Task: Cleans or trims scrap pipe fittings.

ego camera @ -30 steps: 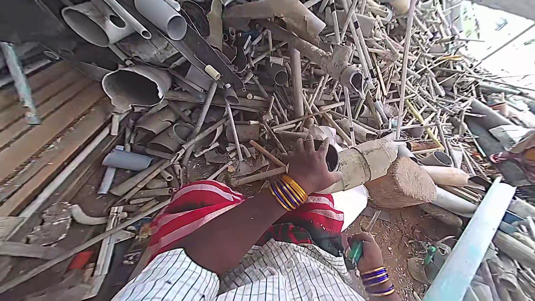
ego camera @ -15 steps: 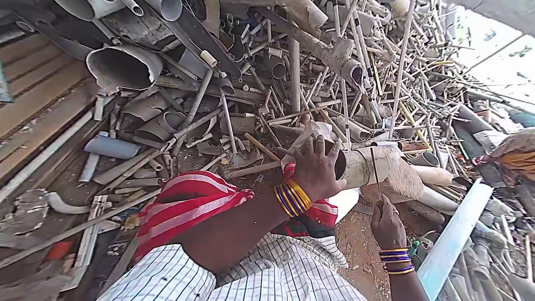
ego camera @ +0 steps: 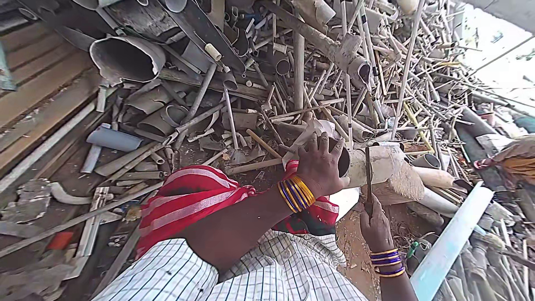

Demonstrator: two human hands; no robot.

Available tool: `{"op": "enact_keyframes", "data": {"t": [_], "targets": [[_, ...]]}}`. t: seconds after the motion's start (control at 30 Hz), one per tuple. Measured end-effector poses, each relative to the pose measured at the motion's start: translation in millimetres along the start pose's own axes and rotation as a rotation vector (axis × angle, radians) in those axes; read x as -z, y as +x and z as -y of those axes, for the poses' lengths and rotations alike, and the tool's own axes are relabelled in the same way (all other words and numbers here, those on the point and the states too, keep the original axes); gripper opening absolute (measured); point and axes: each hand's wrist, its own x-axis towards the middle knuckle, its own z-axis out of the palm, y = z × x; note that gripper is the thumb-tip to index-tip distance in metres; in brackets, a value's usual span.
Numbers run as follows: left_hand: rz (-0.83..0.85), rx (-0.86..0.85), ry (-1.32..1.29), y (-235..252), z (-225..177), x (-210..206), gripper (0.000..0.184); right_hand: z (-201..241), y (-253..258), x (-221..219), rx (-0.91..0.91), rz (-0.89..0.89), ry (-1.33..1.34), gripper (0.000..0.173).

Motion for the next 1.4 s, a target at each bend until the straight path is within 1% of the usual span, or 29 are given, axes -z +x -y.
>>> {"op": "enact_keyframes", "data": {"t": [0.07,0.1,0.2,0.27,0.33,0.4,0.43,0.47,0.57,0.6,0.63,0.67,0.73,0.77,0.8,0.83,0.9,0.93,0.97,1.0,1.03,1.07,1.1,1.13,1.17,1.3,1.33,1.37,1.4], "targets": [[0.001,0.006,0.003,0.4,1.8,1.9,0.095,3.5,2.0,10.6,-0.03,0.012,0.062,0.075],[-0.003,0.01,0.0,1.1,2.8,2.4,0.095,5.5,1.2,13.9,0.01,-0.048,0.06,0.075],[-0.026,0.014,0.009,3.7,5.4,2.0,0.095,10.4,-2.9,17.6,0.228,-0.394,0.023,0.054],[-0.047,0.01,0.009,5.6,6.0,-0.3,0.096,4.9,-0.8,15.5,0.338,-0.552,-0.027,0.052],[-0.045,0.007,0.007,6.0,5.5,-0.6,0.096,-0.5,-0.2,10.9,0.28,-0.456,-0.116,0.051],[-0.02,0.001,0.017,4.5,2.6,-0.4,0.096,-5.3,2.5,10.4,0.096,-0.172,-0.138,0.05],[-0.014,-0.011,0.021,3.5,1.4,-1.1,0.095,-7.7,3.1,11.1,0.052,-0.133,-0.137,0.051],[-0.009,-0.018,0.025,3.1,0.2,-0.6,0.095,-8.2,2.6,12.6,0.062,-0.194,-0.151,0.051],[-0.012,-0.04,0.036,1.2,-1.4,-2.1,0.095,-0.5,-2.1,17.8,0.174,-0.508,-0.129,0.052],[-0.01,-0.047,0.048,0.6,-3.1,-4.0,0.095,-0.1,-4.0,16.3,0.191,-0.563,-0.115,0.053],[-0.006,-0.05,0.059,0.9,-5.3,-5.0,0.095,-1.5,-4.8,13.4,0.178,-0.546,-0.102,0.053],[-0.002,-0.052,0.065,1.2,-7.4,-5.4,0.095,-3.1,-6.3,10.7,0.125,-0.439,-0.077,0.051],[-0.003,-0.064,0.079,0.5,-9.8,-6.7,0.095,-7.8,-5.4,11.1,-0.062,-0.052,0.045,0.049],[0.0,-0.069,0.08,-0.2,-10.4,-6.8,0.094,-14.6,-4.1,10.6,-0.107,0.039,0.14,0.051],[-0.001,-0.072,0.069,-0.4,-10.5,-5.9,0.094,-18.6,-2.9,12.0,-0.126,0.03,0.265,0.053],[-0.007,-0.072,0.054,-0.3,-9.7,-5.3,0.094,-19.1,-1.5,14.4,-0.14,-0.046,0.434,0.05],[-0.016,-0.068,0.036,-0.9,-8.0,-8.0,0.096,-14.0,-0.1,19.4,-0.169,-0.257,0.762,0.027],[-0.019,-0.072,0.031,-1.0,-8.1,-9.1,0.096,-11.8,1.4,20.9,-0.162,-0.35,0.822,0.022],[-0.024,-0.078,0.033,-1.0,-8.5,-9.3,0.096,-12.0,2.1,20.1,-0.148,-0.39,0.794,0.022],[-0.026,-0.084,0.036,-1.4,-9.1,-9.5,0.096,-14.1,0.3,17.8,-0.145,-0.349,0.674,0.028],[-0.031,-0.09,0.043,-1.8,-9.3,-10.2,0.095,-15.6,-2.9,16.3,-0.159,-0.218,0.492,0.038],[-0.032,-0.096,0.053,-2.4,-9.8,-10.6,0.095,-15.5,-4.5,17.0,-0.184,-0.028,0.338,0.044],[-0.033,-0.105,0.065,-3.3,-10.8,-11.9,0.094,-17.9,-4.5,17.9,-0.208,0.14,0.255,0.043],[-0.028,-0.113,0.069,-4.0,-12.4,-13.0,0.094,-19.6,-4.8,21.4,-0.22,0.201,0.242,0.043],[-0.022,-0.116,0.069,-3.9,-14.0,-12.4,0.094,-20.6,-3.3,27.3,-0.212,0.169,0.277,0.042],[-0.009,-0.142,0.095,-4.7,-16.5,-12.8,0.094,-21.3,1.9,31.3,-0.199,-0.334,0.729,0.022],[-0.02,-0.154,0.099,-4.9,-16.5,-14.2,0.095,-19.0,0.9,27.2,-0.211,-0.366,0.75,0.021],[-0.021,-0.163,0.107,-5.1,-16.4,-15.1,0.096,-17.7,-4.1,20.8,-0.233,-0.294,0.694,0.024],[-0.016,-0.173,0.115,-5.8,-16.5,-15.6,0.096,-16.8,-10.9,14.4,-0.258,-0.121,0.594,0.03]]}}
